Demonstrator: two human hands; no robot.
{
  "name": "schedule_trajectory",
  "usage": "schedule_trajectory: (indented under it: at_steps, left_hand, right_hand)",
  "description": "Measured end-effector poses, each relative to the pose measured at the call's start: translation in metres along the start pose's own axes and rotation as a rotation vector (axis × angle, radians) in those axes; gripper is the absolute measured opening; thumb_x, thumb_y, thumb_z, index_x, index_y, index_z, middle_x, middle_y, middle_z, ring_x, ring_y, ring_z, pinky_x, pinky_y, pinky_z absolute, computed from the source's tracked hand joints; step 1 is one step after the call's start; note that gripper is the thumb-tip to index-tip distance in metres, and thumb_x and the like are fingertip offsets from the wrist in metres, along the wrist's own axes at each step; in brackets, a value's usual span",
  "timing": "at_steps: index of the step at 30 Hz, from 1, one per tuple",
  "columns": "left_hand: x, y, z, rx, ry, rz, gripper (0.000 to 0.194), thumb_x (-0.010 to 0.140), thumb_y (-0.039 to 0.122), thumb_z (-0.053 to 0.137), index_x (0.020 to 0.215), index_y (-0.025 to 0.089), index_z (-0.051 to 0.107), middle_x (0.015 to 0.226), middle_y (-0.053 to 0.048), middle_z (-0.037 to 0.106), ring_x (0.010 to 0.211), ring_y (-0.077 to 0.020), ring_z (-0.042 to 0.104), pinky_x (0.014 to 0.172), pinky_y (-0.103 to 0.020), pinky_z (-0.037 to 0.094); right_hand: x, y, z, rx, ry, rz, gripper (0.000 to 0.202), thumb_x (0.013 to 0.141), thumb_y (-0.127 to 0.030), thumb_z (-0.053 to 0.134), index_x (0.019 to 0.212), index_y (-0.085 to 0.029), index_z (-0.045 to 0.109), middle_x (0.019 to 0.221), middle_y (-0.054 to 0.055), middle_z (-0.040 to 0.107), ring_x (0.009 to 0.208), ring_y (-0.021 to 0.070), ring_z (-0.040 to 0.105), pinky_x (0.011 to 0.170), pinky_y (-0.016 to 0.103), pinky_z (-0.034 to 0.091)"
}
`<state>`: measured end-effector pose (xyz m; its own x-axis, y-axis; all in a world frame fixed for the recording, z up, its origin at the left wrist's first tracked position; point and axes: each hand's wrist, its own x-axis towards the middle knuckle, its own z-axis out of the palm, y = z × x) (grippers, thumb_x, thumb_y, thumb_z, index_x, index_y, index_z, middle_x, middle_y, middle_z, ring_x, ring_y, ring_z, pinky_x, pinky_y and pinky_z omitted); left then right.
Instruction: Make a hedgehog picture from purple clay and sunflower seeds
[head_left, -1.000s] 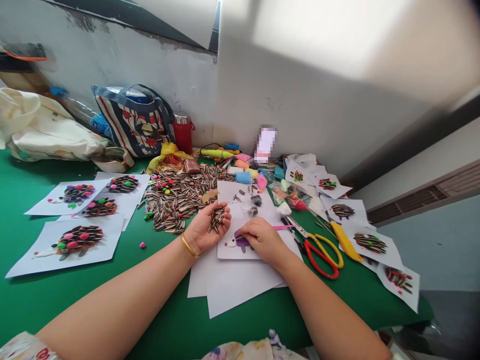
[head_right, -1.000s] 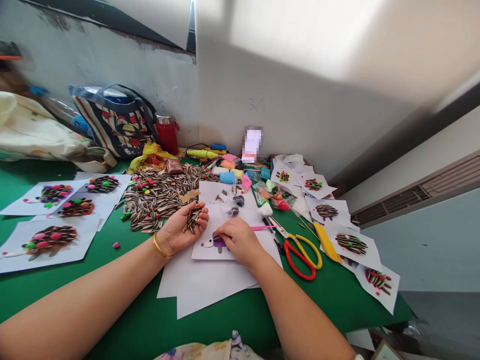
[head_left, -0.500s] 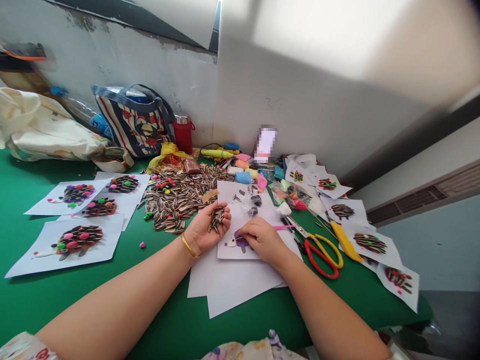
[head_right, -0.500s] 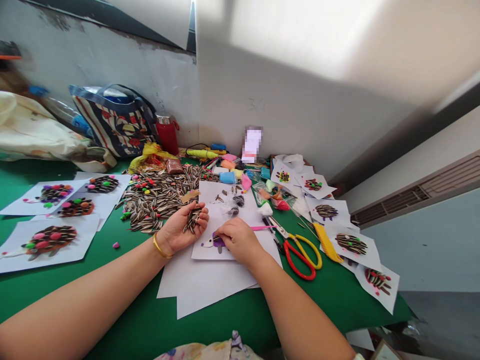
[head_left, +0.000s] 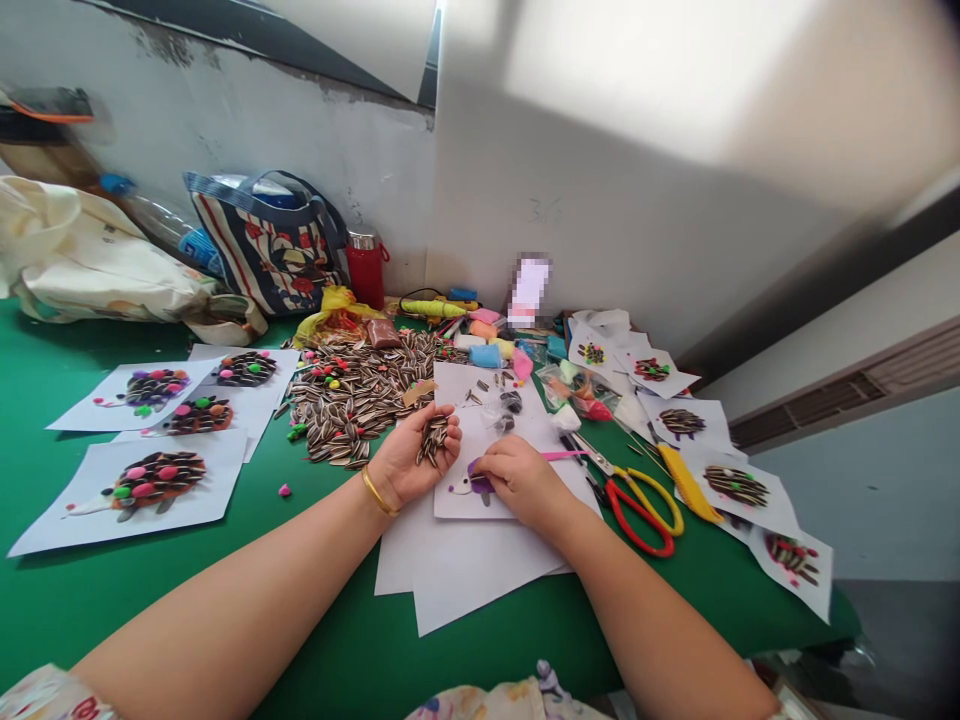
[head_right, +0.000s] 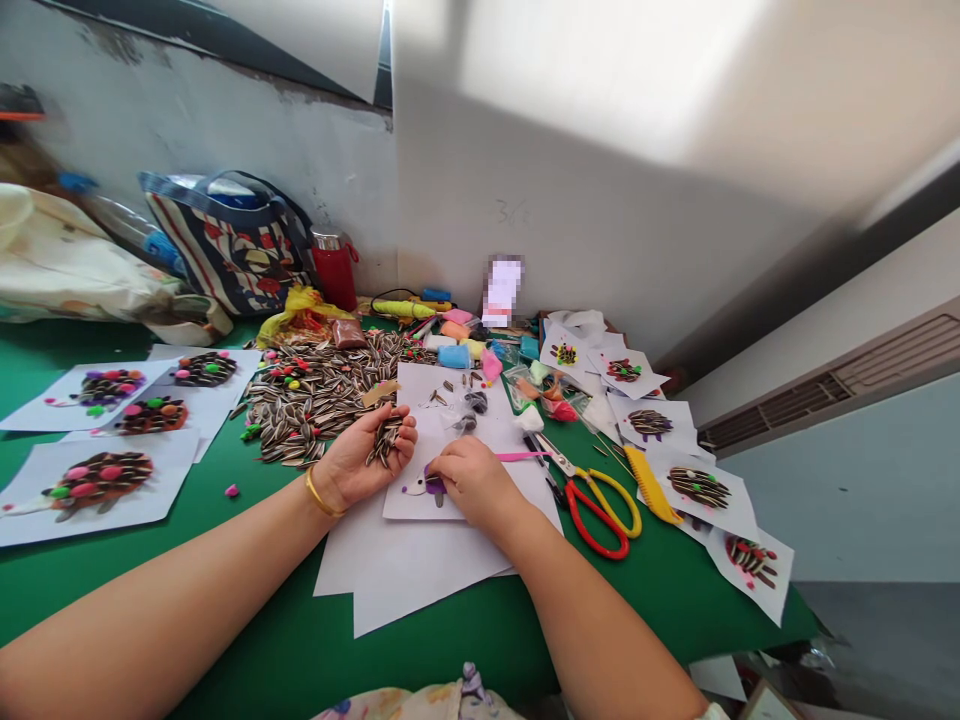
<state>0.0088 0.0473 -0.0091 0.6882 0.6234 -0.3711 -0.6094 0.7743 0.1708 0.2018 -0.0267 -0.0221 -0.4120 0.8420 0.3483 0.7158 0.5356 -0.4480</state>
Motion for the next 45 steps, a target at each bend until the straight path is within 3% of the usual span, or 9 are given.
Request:
schedule_trajectory:
  at_steps: [17, 22, 27, 31, 36, 41, 45]
  left_hand:
    - [0.0, 0.0, 0.0, -0.003, -0.005, 0.007, 0.016, 0.097, 0.024, 0.047, 0.091, 0.014, 0.058, 0.075, -0.005, 0.056, 0.063, -0.0108, 0.059, 0.055, -0.019, 0.054]
    - [0.001, -0.002, 0.002, 0.005, 0.048, 0.045, 0.017, 0.097, 0.023, 0.047, 0.09, 0.012, 0.059, 0.077, -0.007, 0.061, 0.065, -0.012, 0.062, 0.06, -0.023, 0.058]
    - [0.0, -0.005, 0.003, -0.017, 0.09, 0.11, 0.025, 0.099, 0.026, 0.042, 0.092, 0.011, 0.061, 0.095, -0.015, 0.068, 0.091, -0.0219, 0.07, 0.08, -0.037, 0.061]
    - [0.0, -0.008, 0.004, -0.054, 0.048, 0.074, 0.028, 0.1, 0.029, 0.038, 0.099, 0.011, 0.06, 0.112, -0.018, 0.066, 0.109, -0.0267, 0.066, 0.082, -0.039, 0.06]
    - [-0.001, -0.011, 0.006, -0.014, 0.025, 0.034, 0.033, 0.101, 0.032, 0.036, 0.101, 0.011, 0.061, 0.108, -0.018, 0.068, 0.103, -0.0249, 0.068, 0.074, -0.032, 0.06]
    - [0.0, -0.014, 0.003, 0.068, 0.0, 0.006, 0.033, 0.101, 0.032, 0.037, 0.102, 0.012, 0.062, 0.099, -0.015, 0.07, 0.078, -0.0207, 0.071, 0.056, -0.027, 0.057]
    - [-0.001, -0.014, 0.002, 0.049, -0.013, 0.001, 0.033, 0.101, 0.032, 0.036, 0.103, 0.011, 0.062, 0.102, -0.015, 0.07, 0.084, -0.022, 0.072, 0.068, -0.033, 0.061]
  right_hand:
    - [-0.002, -0.005, -0.012, -0.03, -0.03, 0.014, 0.032, 0.085, -0.004, 0.054, 0.102, -0.024, 0.072, 0.088, 0.005, 0.065, 0.086, 0.0192, 0.056, 0.08, 0.033, 0.047]
    - [-0.004, -0.007, -0.015, -0.014, 0.097, 0.043, 0.033, 0.087, -0.008, 0.05, 0.109, -0.023, 0.069, 0.091, 0.007, 0.066, 0.09, 0.0218, 0.056, 0.081, 0.037, 0.048]
    - [0.003, -0.016, -0.01, -0.03, 0.183, 0.075, 0.025, 0.091, -0.016, 0.053, 0.106, -0.024, 0.07, 0.091, 0.007, 0.066, 0.089, 0.0225, 0.056, 0.08, 0.039, 0.047]
    - [0.013, -0.029, -0.005, -0.082, 0.187, 0.074, 0.022, 0.091, -0.02, 0.057, 0.108, -0.025, 0.069, 0.094, 0.007, 0.066, 0.091, 0.0237, 0.055, 0.082, 0.04, 0.044]
    - [0.021, -0.036, 0.0, -0.127, 0.187, 0.102, 0.021, 0.09, -0.023, 0.061, 0.109, -0.024, 0.068, 0.096, 0.008, 0.067, 0.094, 0.0251, 0.054, 0.083, 0.041, 0.041]
    - [0.024, -0.035, 0.001, -0.066, 0.184, 0.111, 0.013, 0.091, -0.021, 0.057, 0.097, -0.024, 0.069, 0.093, 0.006, 0.067, 0.092, 0.0229, 0.055, 0.084, 0.039, 0.042]
    - [0.021, -0.035, -0.005, 0.051, 0.287, 0.117, 0.015, 0.094, -0.023, 0.051, 0.097, -0.023, 0.066, 0.098, 0.006, 0.067, 0.095, 0.0215, 0.058, 0.085, 0.036, 0.045]
